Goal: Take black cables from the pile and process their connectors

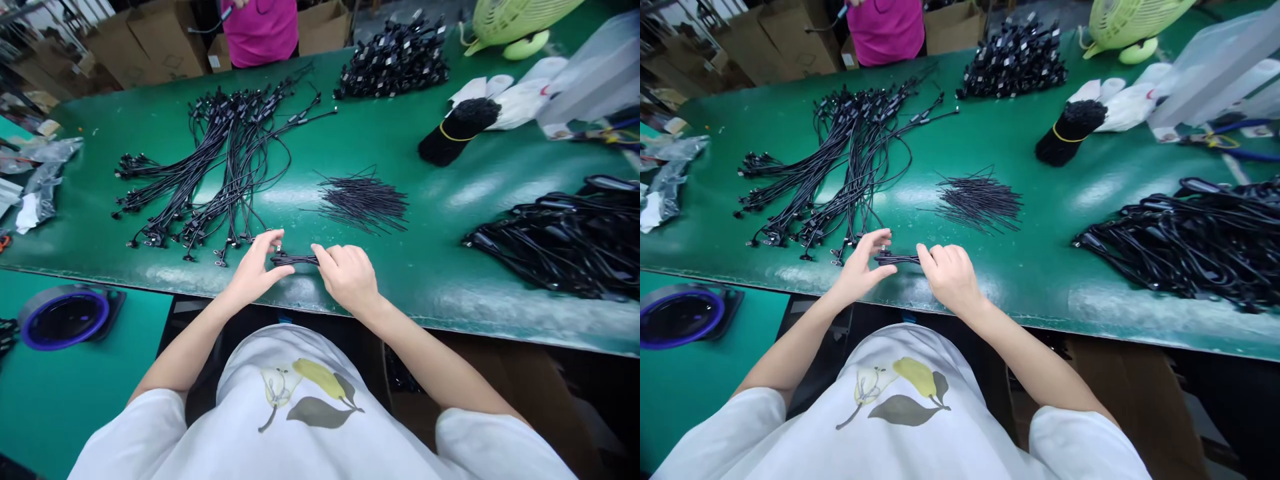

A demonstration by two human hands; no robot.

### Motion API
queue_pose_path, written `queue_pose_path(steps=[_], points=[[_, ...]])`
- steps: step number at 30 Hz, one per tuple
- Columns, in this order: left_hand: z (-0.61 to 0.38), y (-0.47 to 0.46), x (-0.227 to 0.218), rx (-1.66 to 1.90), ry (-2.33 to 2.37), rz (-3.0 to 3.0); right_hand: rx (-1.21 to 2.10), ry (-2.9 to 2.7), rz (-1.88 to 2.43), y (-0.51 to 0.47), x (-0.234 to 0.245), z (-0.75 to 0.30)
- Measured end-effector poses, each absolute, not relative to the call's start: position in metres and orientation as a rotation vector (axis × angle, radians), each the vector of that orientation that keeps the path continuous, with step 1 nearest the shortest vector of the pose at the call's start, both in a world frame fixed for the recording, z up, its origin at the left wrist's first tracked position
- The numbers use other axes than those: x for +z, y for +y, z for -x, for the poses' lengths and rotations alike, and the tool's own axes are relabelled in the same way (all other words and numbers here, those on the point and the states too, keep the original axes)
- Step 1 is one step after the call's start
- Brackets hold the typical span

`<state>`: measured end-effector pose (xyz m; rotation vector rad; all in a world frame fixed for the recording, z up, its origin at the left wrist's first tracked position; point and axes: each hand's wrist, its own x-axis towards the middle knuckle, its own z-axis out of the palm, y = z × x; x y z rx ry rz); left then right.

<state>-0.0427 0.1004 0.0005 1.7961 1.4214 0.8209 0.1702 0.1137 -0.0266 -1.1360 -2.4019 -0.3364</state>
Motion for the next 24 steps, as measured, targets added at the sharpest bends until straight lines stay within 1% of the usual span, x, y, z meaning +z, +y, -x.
queue_pose_path(steps=[3,5,8,13,15,19,22,24], points=[[0.039,0.105,-0.001,0.736,1.243,-1.443,-0.419,-2.306,1.18,0.112,-0.029,-0.175],[0.031,0.106,-0.004,0.779,1.136,-1.275,-0.335,-2.35,1.209,0.113,-0.033,-0.173],[0.02,0.109,-0.009,0.887,1.066,-1.245,-0.144,-2.448,1.245,0.114,-0.041,-0.17],[0.016,0.111,-0.011,0.887,1.01,-1.32,0.056,-2.467,1.316,0.107,-0.049,-0.166],[0.015,0.111,-0.01,0.876,0.953,-1.357,0.045,-2.477,1.315,0.104,-0.049,-0.166],[0.004,0.108,-0.011,0.885,0.863,-1.386,-0.088,-2.414,1.332,0.106,-0.047,-0.17],[-0.012,0.107,-0.017,0.947,0.972,-1.416,-0.184,-2.335,1.261,0.11,-0.047,-0.18],[-0.021,0.107,-0.022,0.904,1.046,-1.484,-0.142,-2.385,1.25,0.11,-0.05,-0.19]])
